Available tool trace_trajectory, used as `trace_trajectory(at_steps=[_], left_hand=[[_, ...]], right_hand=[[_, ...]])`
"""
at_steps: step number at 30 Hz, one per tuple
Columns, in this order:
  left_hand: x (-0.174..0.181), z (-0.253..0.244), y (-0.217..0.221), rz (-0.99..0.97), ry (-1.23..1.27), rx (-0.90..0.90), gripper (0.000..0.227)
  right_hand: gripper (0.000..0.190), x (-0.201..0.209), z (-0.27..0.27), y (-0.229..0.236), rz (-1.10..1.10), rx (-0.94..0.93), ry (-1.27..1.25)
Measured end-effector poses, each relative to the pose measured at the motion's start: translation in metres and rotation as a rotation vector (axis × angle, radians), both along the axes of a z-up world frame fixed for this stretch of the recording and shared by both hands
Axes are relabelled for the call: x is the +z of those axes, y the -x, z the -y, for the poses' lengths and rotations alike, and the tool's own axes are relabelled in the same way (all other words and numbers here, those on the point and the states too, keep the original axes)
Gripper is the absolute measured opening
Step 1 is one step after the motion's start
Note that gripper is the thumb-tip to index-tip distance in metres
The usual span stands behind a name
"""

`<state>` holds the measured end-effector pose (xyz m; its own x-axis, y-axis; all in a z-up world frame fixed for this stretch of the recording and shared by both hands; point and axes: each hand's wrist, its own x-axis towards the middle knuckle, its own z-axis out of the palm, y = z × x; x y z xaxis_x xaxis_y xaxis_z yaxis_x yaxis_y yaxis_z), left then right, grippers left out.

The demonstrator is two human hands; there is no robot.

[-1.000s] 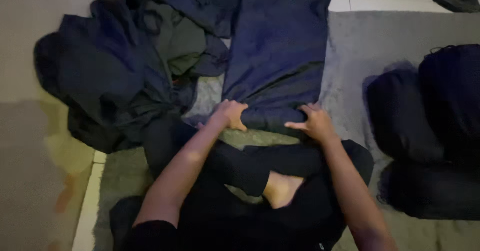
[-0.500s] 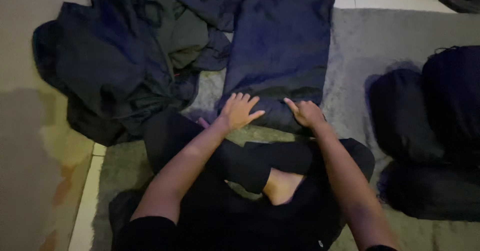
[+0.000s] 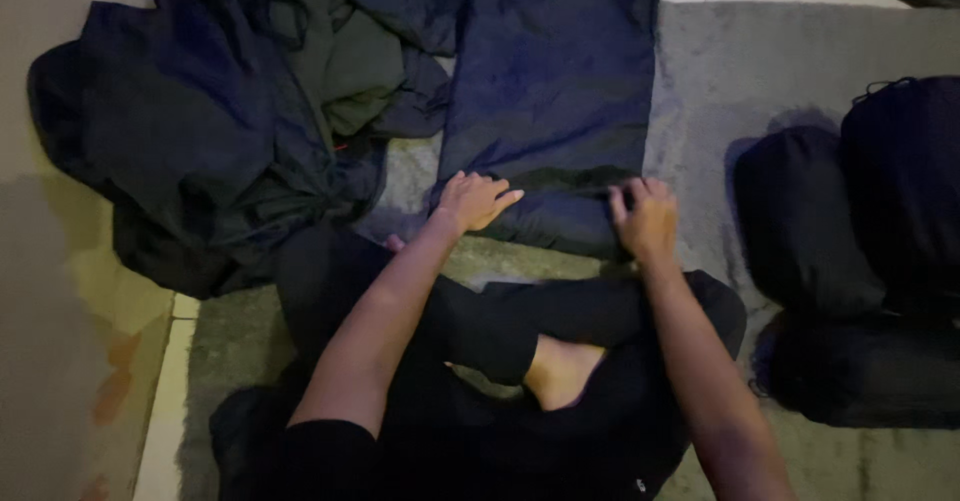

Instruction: The person folds and rolls a dark-colored sleeping bag by hand while sitting on the floor.

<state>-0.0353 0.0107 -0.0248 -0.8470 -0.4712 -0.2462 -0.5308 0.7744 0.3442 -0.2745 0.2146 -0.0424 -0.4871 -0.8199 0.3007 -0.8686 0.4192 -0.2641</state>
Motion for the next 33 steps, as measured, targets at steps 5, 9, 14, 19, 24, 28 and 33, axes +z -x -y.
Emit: trace_trajectory(at_steps=[5, 9, 14, 19, 24, 28, 33], left_hand=[[0.004, 0.012, -0.005, 0.025, -0.163, -0.022, 0.079], [0.010, 0.008, -0.010, 0.019, -0.198, 0.050, 0.072], [-0.009, -0.012, -0.014, -0.408, 0.395, 0.016, 0.051], [-0.006, -0.020, -0.021, -0.161, 0.177, -0.006, 0.081], [0.002, -0.010, -0.011, -0.054, 0.122, 0.038, 0.076], [0.000, 0.003, -0.003, 0.078, -0.042, 0.041, 0.083], [0.007, 0.014, 0.002, 0.096, -0.082, 0.046, 0.088]], right_hand=[[0.071, 0.019, 0.003, -0.053, -0.012, 0.430, -0.126], [0.100, 0.015, 0.011, -0.046, -0.069, 0.420, -0.323], [0.082, 0.021, 0.033, -0.027, 0.151, 0.431, -0.457], [0.076, 0.025, 0.034, -0.021, 0.415, 0.249, -0.655], [0.068, 0.011, 0.016, -0.002, 0.383, 0.167, -0.530], [0.066, 0.007, 0.001, 0.000, 0.361, 0.102, -0.294], [0.058, 0.007, 0.002, -0.030, -0.063, 0.303, -0.118]])
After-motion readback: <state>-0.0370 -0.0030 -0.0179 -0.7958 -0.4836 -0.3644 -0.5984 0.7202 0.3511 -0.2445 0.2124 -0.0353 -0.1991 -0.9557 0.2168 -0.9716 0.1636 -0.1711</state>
